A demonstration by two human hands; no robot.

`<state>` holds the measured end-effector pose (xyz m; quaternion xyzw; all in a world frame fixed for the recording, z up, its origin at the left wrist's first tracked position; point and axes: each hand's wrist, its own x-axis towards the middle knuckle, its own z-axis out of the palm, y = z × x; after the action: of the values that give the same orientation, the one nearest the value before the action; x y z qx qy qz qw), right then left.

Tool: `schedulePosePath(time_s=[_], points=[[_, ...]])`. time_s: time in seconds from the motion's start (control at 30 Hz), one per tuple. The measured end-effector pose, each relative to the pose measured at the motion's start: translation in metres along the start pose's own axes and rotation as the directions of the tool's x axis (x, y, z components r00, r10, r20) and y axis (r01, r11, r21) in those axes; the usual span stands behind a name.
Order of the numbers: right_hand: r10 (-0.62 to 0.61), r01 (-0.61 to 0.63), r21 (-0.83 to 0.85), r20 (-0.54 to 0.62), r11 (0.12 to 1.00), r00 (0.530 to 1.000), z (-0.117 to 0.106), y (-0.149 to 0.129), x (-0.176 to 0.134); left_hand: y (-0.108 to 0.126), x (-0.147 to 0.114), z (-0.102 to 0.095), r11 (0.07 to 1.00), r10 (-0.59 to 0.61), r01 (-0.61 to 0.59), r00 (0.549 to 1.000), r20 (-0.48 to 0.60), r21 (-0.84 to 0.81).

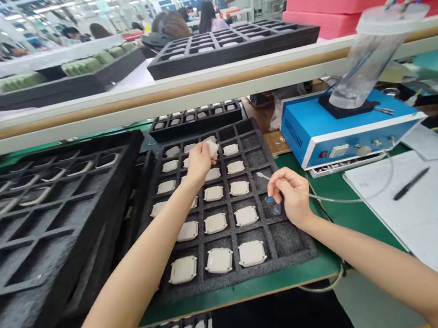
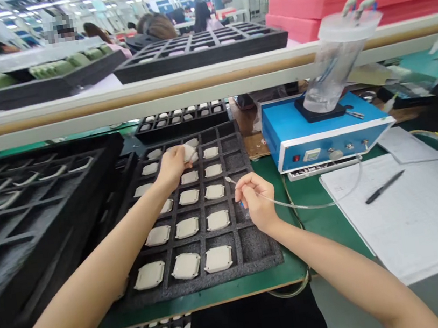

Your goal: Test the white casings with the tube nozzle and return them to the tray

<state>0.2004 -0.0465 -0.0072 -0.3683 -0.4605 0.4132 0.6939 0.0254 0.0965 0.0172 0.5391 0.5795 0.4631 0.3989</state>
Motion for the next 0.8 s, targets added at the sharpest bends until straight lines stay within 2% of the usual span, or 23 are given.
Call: schedulePosePath(time_s=[0.1, 0.2, 0.3, 0.4, 0.5, 0.6, 0.7, 0.8], points=[[0.038, -0.037, -0.014, 0.048, 0.999, 0.998, 0.0, 0.0, -0.001, 0.002, 0.047, 0.015, 0.987, 0.056, -0.047, 0.997, -0.051, 0.154], [0.059, -0.055, -0.047, 0.097, 0.997, 0.993, -0.001, 0.001, -0.003, 0.002, 0.076, 0.032, 0.944, 0.111, -0.108, 0.994, 0.008, 0.311], [0.05, -0.042, -0.066, 0.114, 0.997, 0.992, -0.001, 0.002, -0.003, -0.001, 0.086, 0.044, 0.876, 0.152, -0.188, 0.982, 0.115, 0.444], [0.046, -0.036, -0.077, 0.136, 0.996, 0.99, -0.001, 0.003, -0.002, 0.001, 0.084, 0.048, 0.798, 0.178, -0.262, 0.963, 0.203, 0.543], [0.042, -0.023, -0.108, 0.172, 0.994, 0.984, -0.003, 0.002, -0.003, 0.014, 0.077, 0.047, 0.714, 0.191, -0.307, 0.95, 0.248, 0.629], [0.037, -0.011, -0.146, 0.175, 0.989, 0.984, -0.004, -0.001, -0.005, 0.034, 0.061, 0.038, 0.637, 0.199, -0.322, 0.946, 0.255, 0.7], [0.046, -0.02, -0.166, 0.154, 0.986, 0.987, -0.004, -0.004, -0.007, 0.05, 0.022, 0.011, 0.565, 0.137, -0.319, 0.946, 0.294, 0.761], [0.053, -0.026, -0.182, 0.147, 0.983, 0.988, -0.005, -0.006, -0.008, 0.058, -0.037, -0.031, 0.488, 0.075, -0.34, 0.934, 0.349, 0.804]])
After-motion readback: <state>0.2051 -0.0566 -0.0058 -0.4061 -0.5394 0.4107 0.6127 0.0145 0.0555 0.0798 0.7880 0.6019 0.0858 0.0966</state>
